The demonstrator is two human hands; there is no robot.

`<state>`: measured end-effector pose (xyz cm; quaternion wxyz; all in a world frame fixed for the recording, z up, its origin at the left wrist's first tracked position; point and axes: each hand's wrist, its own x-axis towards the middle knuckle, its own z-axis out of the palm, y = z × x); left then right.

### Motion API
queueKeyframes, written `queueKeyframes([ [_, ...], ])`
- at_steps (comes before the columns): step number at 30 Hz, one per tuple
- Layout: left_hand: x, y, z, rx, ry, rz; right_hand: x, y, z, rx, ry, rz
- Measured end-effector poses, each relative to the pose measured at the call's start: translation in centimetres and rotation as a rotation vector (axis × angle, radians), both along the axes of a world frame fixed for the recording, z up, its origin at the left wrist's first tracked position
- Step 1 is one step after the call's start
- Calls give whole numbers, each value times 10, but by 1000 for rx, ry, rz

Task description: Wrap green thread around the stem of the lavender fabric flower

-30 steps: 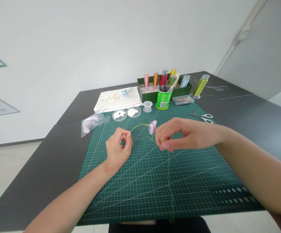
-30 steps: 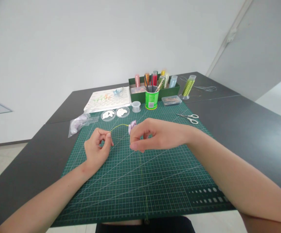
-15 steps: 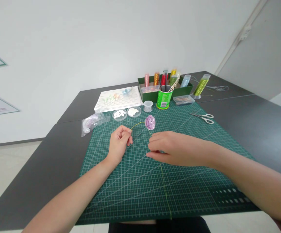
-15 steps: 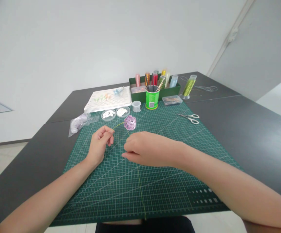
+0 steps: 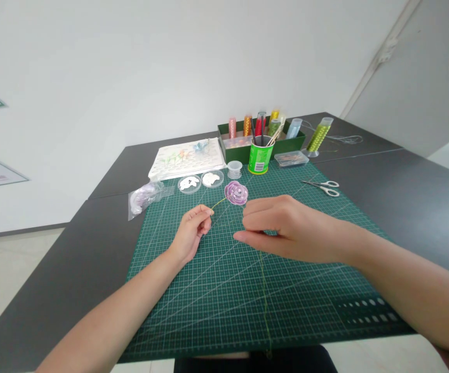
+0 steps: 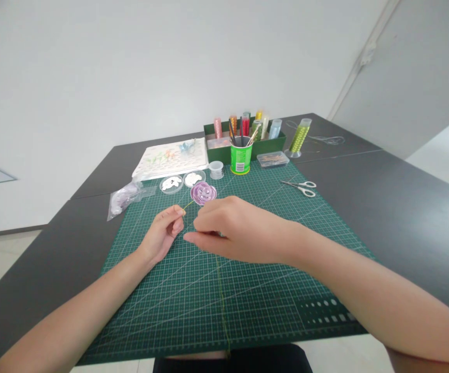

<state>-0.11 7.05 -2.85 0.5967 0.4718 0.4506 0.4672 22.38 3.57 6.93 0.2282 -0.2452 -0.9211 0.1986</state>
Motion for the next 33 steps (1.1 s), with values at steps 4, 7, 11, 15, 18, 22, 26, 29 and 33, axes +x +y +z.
queueKeyframes([
  [4,0,0,0,2,-3,-13,0,-1,0,12,49,-22],
  [7,0,-1,0,13,26,-20,2,0,3,1,121,-40],
  [11,-1,-2,2,97,117,15,13,9,13,14,108,-229],
  [15,-4,-3,5,252,262,106,23,24,11,293,48,-668],
  [18,-6,-7,6,347,358,169,21,33,-1,363,79,-727],
  [22,-8,-13,7,505,527,227,15,40,-14,190,192,-533],
  [26,-11,-18,8,763,745,300,11,41,-17,40,174,-366],
  [29,-13,-20,10,930,855,328,7,41,-20,-62,254,-334],
  [33,-13,-23,11,1009,872,316,3,49,-31,-378,492,-343],
])
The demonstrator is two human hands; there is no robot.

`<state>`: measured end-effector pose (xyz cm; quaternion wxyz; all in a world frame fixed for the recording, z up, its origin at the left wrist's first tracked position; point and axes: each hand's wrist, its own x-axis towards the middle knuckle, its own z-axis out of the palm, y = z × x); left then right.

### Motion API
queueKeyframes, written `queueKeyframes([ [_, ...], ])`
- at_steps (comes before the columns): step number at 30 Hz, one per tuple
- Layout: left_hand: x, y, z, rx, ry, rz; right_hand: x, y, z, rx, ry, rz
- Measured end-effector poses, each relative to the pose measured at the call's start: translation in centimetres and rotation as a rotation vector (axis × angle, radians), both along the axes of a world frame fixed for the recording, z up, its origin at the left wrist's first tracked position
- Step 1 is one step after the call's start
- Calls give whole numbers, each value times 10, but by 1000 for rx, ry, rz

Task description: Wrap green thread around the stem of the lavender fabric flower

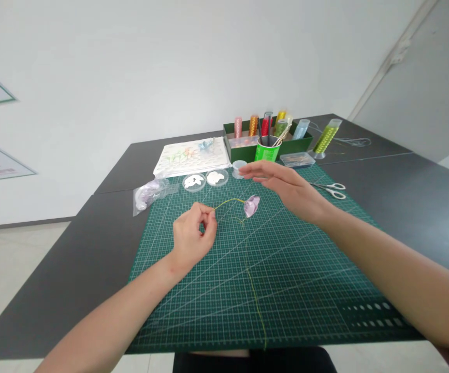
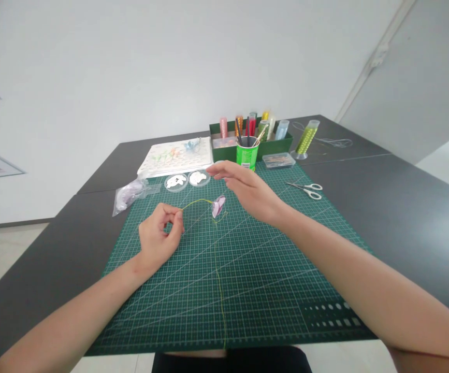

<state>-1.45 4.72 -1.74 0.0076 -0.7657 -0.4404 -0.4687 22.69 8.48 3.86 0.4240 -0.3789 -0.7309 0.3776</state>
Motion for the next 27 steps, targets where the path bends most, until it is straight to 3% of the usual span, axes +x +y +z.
queueKeyframes([
  [2,0,-1,0,41,21,-16,2,7,-5,-203,92,37],
  [5,-1,-2,0,142,65,-50,7,16,-13,-489,90,249],
  [9,-1,-3,0,138,53,-74,7,21,-23,-648,182,501],
  [14,1,-4,0,-162,-163,-83,2,22,-39,-709,281,617],
  [19,0,7,0,-514,-519,-184,3,23,-45,-630,164,552],
  [27,-7,31,-4,-612,-850,-151,8,28,-46,-507,319,350],
])
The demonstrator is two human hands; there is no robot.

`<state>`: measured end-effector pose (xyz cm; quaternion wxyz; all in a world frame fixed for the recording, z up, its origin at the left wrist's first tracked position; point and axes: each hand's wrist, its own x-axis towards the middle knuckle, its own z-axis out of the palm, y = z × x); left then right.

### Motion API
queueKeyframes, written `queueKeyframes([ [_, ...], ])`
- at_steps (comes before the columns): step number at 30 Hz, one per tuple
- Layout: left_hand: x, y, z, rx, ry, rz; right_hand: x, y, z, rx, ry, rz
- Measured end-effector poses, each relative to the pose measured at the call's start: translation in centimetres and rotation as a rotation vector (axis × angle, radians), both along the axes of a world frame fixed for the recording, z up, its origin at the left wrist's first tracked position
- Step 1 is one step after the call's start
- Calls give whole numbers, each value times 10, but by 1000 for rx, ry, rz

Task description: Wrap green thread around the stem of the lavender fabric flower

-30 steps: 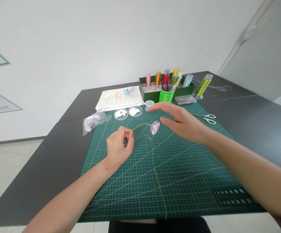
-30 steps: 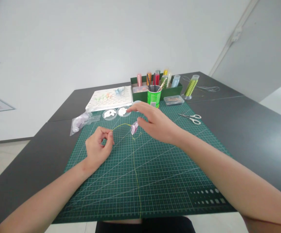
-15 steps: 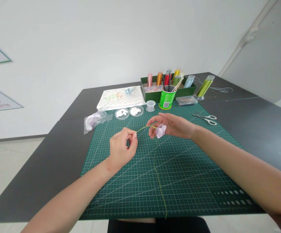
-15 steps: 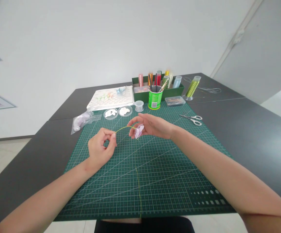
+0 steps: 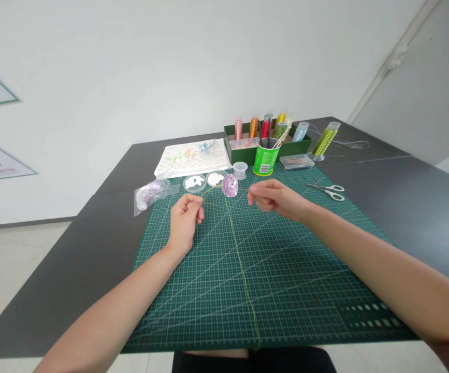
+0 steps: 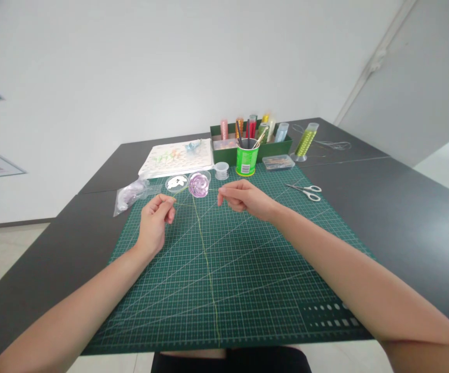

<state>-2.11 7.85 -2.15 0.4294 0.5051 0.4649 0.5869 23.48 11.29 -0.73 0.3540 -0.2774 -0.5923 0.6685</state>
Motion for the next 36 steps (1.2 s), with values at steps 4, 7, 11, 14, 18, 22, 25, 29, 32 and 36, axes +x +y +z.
queueKeyframes([
  [4,-3,4,-1,1,-9,-12,5,4,0,-15,37,-66],
  [7,-7,4,2,72,92,-84,10,9,1,-46,60,-148],
  [11,-11,0,5,204,401,-158,19,16,3,-82,102,-257],
  [14,-13,0,5,217,448,-136,25,20,5,-87,167,-301],
  [18,-15,4,4,207,375,-115,34,25,6,-62,246,-360],
  [22,-19,6,8,203,300,-105,42,27,13,-28,266,-445],
  [25,-22,6,13,209,295,-107,51,17,30,-69,343,-522],
  [29,-24,6,18,200,261,-136,70,-11,63,-90,402,-557],
  [32,-26,2,19,174,205,-160,89,-33,79,-14,358,-677],
  [36,-28,-12,17,108,129,-171,113,-61,73,177,256,-843],
])
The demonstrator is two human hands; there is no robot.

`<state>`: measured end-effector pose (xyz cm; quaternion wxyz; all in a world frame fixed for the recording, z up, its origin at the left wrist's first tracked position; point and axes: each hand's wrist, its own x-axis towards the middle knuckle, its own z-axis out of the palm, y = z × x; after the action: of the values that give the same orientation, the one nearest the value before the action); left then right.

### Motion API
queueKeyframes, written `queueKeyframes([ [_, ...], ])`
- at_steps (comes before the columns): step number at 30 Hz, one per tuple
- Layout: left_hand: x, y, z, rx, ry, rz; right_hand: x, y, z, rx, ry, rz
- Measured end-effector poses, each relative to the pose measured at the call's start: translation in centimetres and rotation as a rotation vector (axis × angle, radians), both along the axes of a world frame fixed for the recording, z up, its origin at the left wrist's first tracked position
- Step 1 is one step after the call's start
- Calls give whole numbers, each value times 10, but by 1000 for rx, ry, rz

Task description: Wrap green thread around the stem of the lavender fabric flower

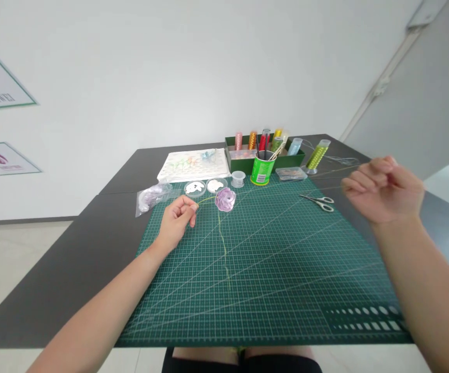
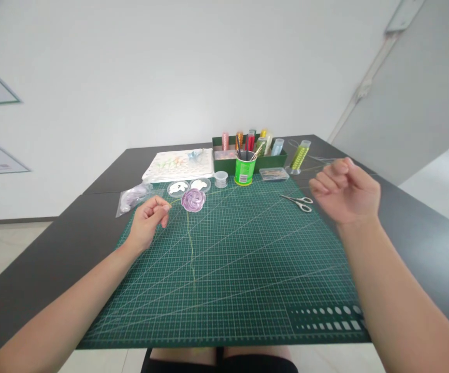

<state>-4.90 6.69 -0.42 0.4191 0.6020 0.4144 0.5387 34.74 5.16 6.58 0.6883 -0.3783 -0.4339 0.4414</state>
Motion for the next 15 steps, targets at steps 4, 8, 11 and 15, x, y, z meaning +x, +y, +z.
queueKeyframes([
  [4,1,-14,2,-80,-97,11,12,-29,-19,-77,-24,-12],
  [8,3,-20,7,-121,-230,64,20,-53,-25,-115,-15,-111],
  [11,3,-23,10,-161,-308,83,19,-69,-21,-149,5,-184],
  [15,1,-25,12,-189,-379,79,7,-88,-13,-291,206,-433],
])
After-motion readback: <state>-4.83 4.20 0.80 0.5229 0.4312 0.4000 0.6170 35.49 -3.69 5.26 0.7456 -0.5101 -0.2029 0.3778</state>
